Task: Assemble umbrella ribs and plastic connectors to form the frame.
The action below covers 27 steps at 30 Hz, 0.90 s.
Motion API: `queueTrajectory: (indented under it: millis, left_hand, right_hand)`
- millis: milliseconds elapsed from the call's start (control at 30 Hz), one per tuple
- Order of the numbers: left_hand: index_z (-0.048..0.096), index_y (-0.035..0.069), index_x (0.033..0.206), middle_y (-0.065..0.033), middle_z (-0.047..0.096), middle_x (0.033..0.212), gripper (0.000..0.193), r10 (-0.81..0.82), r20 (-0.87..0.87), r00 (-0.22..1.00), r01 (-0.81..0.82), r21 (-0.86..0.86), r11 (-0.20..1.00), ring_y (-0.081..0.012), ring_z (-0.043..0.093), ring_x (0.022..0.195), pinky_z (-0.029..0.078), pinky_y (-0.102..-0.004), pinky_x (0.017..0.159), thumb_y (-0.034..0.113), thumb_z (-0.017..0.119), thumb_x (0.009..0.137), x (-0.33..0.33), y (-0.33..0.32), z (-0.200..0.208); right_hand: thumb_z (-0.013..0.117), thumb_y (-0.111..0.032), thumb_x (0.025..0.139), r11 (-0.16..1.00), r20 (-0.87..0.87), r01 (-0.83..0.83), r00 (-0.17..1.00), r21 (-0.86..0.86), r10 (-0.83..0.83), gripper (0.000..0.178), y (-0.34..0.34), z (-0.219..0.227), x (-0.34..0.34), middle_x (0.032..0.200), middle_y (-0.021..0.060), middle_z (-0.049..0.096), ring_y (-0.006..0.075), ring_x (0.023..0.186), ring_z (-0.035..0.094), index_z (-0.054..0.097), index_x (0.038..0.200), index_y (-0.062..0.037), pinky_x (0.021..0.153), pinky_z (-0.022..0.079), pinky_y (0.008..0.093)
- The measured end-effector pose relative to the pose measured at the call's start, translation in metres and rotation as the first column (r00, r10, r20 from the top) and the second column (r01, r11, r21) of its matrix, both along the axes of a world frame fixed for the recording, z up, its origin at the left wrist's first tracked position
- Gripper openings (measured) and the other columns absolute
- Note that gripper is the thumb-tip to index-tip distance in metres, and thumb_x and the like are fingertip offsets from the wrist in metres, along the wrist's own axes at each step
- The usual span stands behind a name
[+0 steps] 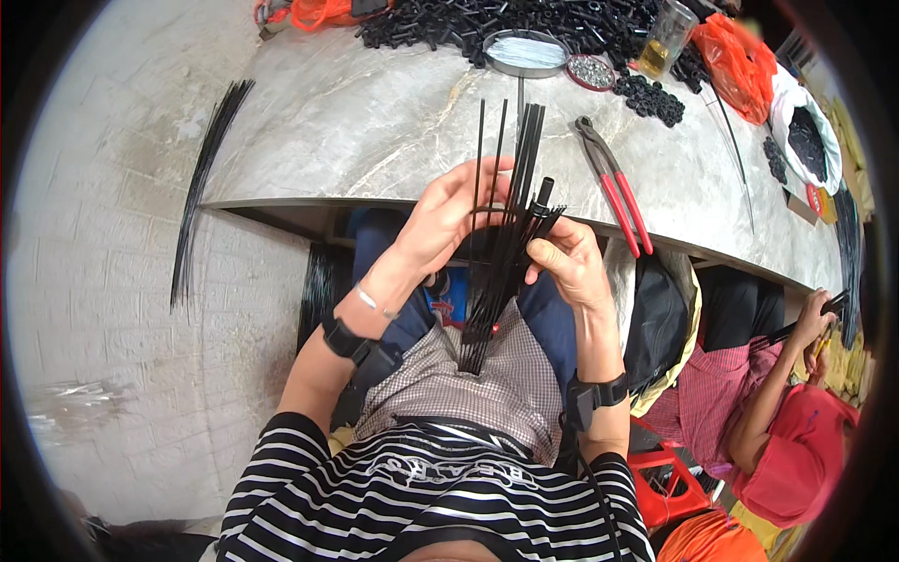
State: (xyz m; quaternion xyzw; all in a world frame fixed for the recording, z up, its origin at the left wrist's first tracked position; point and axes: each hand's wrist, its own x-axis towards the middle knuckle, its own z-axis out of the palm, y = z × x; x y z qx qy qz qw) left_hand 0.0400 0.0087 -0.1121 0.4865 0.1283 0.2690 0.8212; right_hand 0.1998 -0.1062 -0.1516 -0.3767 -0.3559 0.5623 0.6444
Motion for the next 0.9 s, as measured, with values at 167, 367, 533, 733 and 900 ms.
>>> queueTrajectory:
  millis: [167,367,533,733,900]
  left_hand:
    - [0.048,-0.001,0.128,-0.0045,0.059,0.110,0.036,0.113,-0.003,0.994,-0.110,0.210,0.972,-0.0107,0.058,0.096,0.048,-0.0288,0.086,0.017,0.053,0.097,-0.029,-0.027,0.015]
    - [0.065,0.000,0.108,-0.0006,0.067,0.088,0.023,0.252,-0.031,0.967,-0.237,0.248,0.939,-0.0054,0.062,0.079,0.051,-0.0217,0.073,0.018,0.054,0.097,-0.047,-0.041,0.031]
    - [0.064,-0.001,0.109,-0.0025,0.068,0.088,0.021,0.248,-0.041,0.968,-0.220,0.341,0.914,-0.0064,0.062,0.076,0.052,-0.0216,0.069,0.012,0.061,0.093,-0.069,-0.049,0.045]
    - [0.065,-0.001,0.108,-0.0035,0.068,0.081,0.024,0.163,-0.068,0.984,-0.132,0.333,0.934,-0.0092,0.064,0.072,0.054,-0.0237,0.067,0.007,0.068,0.085,-0.087,-0.054,0.054]
    - [0.062,-0.002,0.116,-0.0068,0.069,0.098,0.036,0.056,-0.063,0.996,-0.027,0.381,0.924,-0.0100,0.064,0.085,0.053,-0.0243,0.080,0.001,0.071,0.081,-0.095,-0.057,0.063]
  right_hand:
    - [0.067,-0.006,0.084,1.000,0.074,-0.023,0.997,0.019,0.022,0.026,-0.009,0.025,-0.024,0.088,0.0056,0.065,0.0082,0.066,0.059,0.063,0.108,0.0039,0.054,0.052,0.0212]
    - [0.065,-0.001,0.086,0.998,0.237,0.052,0.970,0.026,-0.057,0.021,-0.034,0.056,-0.061,0.087,0.0051,0.063,0.0082,0.071,0.059,0.063,0.106,0.0040,0.056,0.052,0.0211]
    - [0.065,-0.002,0.086,0.996,0.267,0.058,0.961,0.067,-0.073,0.020,-0.050,0.066,-0.087,0.092,0.0030,0.062,0.0074,0.080,0.059,0.063,0.106,0.0030,0.057,0.053,0.0205]
    - [0.066,-0.005,0.086,0.997,0.278,0.033,0.959,0.063,-0.049,0.024,-0.058,0.070,-0.094,0.091,0.0050,0.066,0.0077,0.077,0.061,0.063,0.109,0.0019,0.058,0.054,0.0211]
    - [0.065,-0.006,0.087,0.996,0.297,0.063,0.952,0.059,-0.078,0.020,-0.056,0.072,-0.099,0.088,0.0058,0.066,0.0099,0.070,0.062,0.062,0.104,0.0032,0.057,0.055,0.0228]
